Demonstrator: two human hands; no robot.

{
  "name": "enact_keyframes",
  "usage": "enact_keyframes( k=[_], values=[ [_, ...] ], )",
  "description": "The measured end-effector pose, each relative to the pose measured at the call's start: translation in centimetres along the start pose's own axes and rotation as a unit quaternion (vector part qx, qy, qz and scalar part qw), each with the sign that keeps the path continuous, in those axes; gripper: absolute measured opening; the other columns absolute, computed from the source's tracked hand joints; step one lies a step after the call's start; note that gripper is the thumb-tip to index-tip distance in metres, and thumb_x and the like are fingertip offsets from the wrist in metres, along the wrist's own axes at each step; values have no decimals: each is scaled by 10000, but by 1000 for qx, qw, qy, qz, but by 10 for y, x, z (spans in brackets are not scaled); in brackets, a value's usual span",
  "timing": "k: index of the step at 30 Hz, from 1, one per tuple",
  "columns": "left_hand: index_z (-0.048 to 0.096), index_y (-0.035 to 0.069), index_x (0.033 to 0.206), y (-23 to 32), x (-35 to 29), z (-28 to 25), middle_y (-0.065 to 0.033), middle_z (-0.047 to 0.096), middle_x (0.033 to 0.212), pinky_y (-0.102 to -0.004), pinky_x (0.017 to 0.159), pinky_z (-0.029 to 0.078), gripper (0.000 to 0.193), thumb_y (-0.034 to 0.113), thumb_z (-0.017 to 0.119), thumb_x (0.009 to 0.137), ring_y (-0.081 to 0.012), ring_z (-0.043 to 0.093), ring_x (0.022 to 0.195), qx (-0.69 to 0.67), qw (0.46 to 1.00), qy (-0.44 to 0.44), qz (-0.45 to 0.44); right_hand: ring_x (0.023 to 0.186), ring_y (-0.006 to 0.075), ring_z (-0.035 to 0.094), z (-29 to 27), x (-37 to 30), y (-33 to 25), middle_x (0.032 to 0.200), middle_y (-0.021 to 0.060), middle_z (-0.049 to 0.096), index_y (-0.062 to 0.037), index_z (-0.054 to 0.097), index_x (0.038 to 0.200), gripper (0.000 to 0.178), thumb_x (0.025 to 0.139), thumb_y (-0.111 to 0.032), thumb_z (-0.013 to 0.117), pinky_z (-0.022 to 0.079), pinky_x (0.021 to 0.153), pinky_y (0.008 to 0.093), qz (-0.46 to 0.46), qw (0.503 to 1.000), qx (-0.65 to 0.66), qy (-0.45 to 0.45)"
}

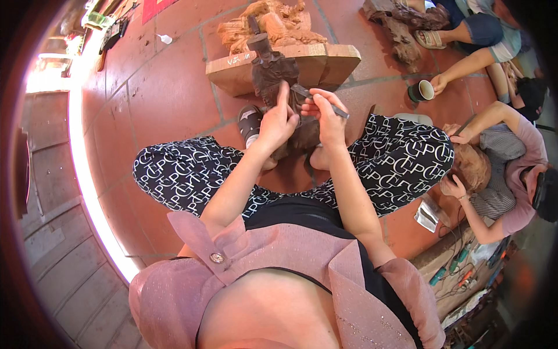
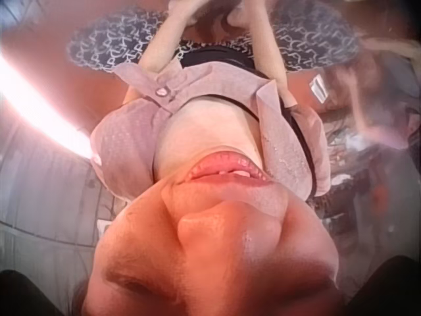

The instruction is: The person sits on the floor and uses a small carving knife to shape a piece of wood mounted on a wooden block. They repeatedly scrape and refine the wood surface, occasionally rotating the piece to access different sides.

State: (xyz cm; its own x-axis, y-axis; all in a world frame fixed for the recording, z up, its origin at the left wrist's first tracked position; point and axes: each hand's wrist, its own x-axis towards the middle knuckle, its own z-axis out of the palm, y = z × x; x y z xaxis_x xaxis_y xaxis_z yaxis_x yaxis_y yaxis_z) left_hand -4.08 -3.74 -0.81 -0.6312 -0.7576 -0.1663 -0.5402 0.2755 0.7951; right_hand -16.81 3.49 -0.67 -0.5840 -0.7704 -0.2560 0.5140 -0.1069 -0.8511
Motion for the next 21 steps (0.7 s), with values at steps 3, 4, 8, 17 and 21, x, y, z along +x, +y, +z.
enact_keyframes(
  k=[3,4,8,17,21],
  values=[
    [492,32,1263,-22,-18,21,-118,653,772,-352,676,496,479,91,582,796,-248,639,699,-31,999,-31,19,781,222,652,15,5,0,881,141,639,36,587,1069,213,897,-73,523,558,711,340,-10,999,-4,-31],
    [553,29,1209,-26,-23,26,-114,656,773,-341,672,495,417,90,583,797,-231,639,697,-50,998,-27,21,810,233,653,18,8,2,901,148,638,38,585,1068,207,902,-64,515,557,734,345,-20,999,1,-40],
    [613,19,1094,-18,-33,20,-102,662,774,-281,637,487,284,61,560,818,-139,622,682,-102,991,-67,-57,782,222,655,17,25,18,889,152,641,41,596,1041,193,885,-50,529,563,710,335,-3,998,49,-42],
    [662,58,985,-53,-20,29,-75,639,689,-300,624,471,193,93,584,812,-163,598,630,-193,974,13,-113,804,236,654,12,19,23,906,160,638,49,580,1065,214,889,-63,536,559,743,345,12,998,60,-31],
    [676,56,939,-45,-22,26,-66,657,695,-288,624,476,158,83,574,823,-144,616,638,-194,972,26,-131,812,239,656,7,12,28,923,165,639,51,576,1070,216,889,-63,543,558,740,341,35,999,39,-10]
  ],
)
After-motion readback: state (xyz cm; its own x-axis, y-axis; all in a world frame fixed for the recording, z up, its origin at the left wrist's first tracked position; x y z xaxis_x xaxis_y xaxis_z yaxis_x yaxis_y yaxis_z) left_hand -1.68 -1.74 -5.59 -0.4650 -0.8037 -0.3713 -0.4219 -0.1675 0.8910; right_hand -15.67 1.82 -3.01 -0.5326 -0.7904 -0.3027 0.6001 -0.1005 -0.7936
